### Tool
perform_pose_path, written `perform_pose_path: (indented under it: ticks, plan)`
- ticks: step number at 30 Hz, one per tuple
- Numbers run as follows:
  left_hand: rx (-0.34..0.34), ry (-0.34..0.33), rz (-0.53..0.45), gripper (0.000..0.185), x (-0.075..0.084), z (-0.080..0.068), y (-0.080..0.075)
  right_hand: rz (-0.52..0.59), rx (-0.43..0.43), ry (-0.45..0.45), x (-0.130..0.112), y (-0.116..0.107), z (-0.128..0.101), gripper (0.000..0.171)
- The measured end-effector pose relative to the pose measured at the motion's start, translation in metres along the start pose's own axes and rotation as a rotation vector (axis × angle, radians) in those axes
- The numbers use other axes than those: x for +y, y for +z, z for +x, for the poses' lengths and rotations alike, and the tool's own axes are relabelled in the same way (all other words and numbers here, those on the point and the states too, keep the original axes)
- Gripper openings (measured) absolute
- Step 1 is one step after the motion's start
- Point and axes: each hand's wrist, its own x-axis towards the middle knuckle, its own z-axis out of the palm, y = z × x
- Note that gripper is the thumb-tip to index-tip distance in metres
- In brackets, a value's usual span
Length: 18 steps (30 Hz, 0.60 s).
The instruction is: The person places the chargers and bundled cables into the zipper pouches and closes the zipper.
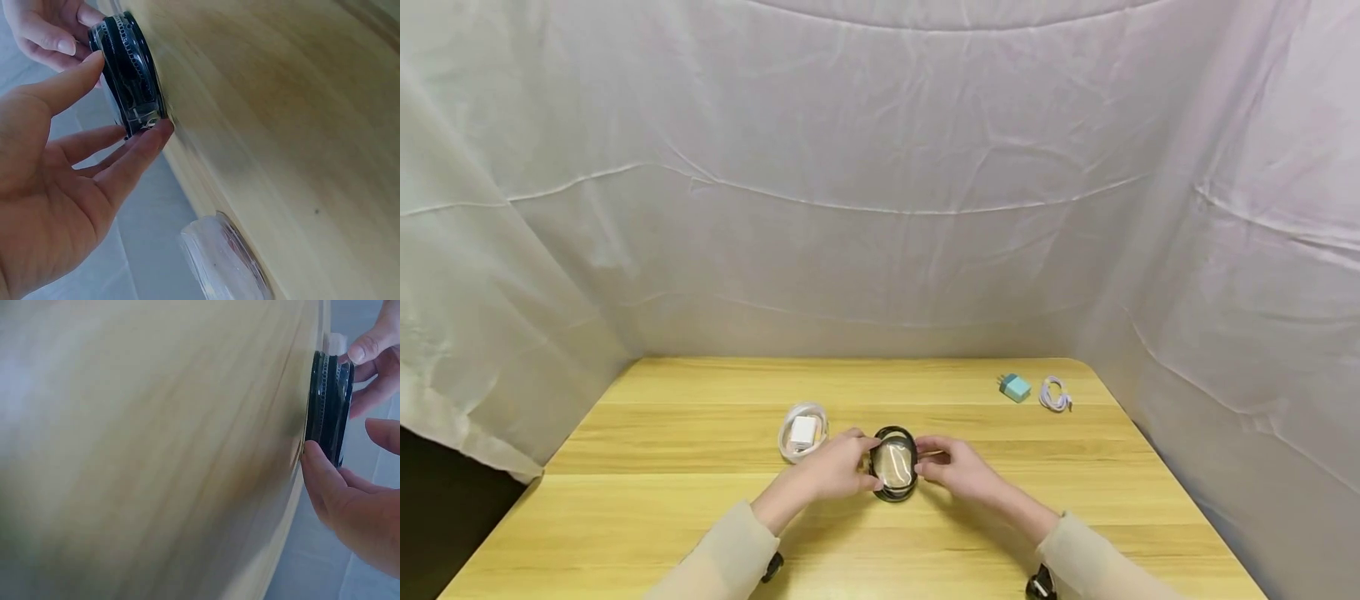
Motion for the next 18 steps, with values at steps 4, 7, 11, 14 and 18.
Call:
perform_pose_path:
  ticks: [4,7,11,14,18]
  plan:
    - [0.009,0.004,0.017,0.068,0.000,-0.001,0.000,0.048,-0.007,-0.016,0.000,-0.007,-0.004,0.055]
    - [0.026,0.001,0.049,0.065,0.000,-0.003,0.000,0.049,0.029,-0.046,-0.002,-0.015,-0.008,0.056]
    - [0.075,0.015,0.081,0.061,0.001,-0.004,0.000,0.003,0.146,-0.140,-0.002,-0.030,-0.010,0.051]
    - [0.133,0.063,0.111,0.058,0.003,-0.001,0.000,-0.037,0.254,-0.209,-0.001,-0.044,-0.012,0.048]
    - [0.198,0.157,0.193,0.053,0.007,0.003,0.000,-0.103,0.385,-0.271,0.004,-0.066,-0.013,0.044]
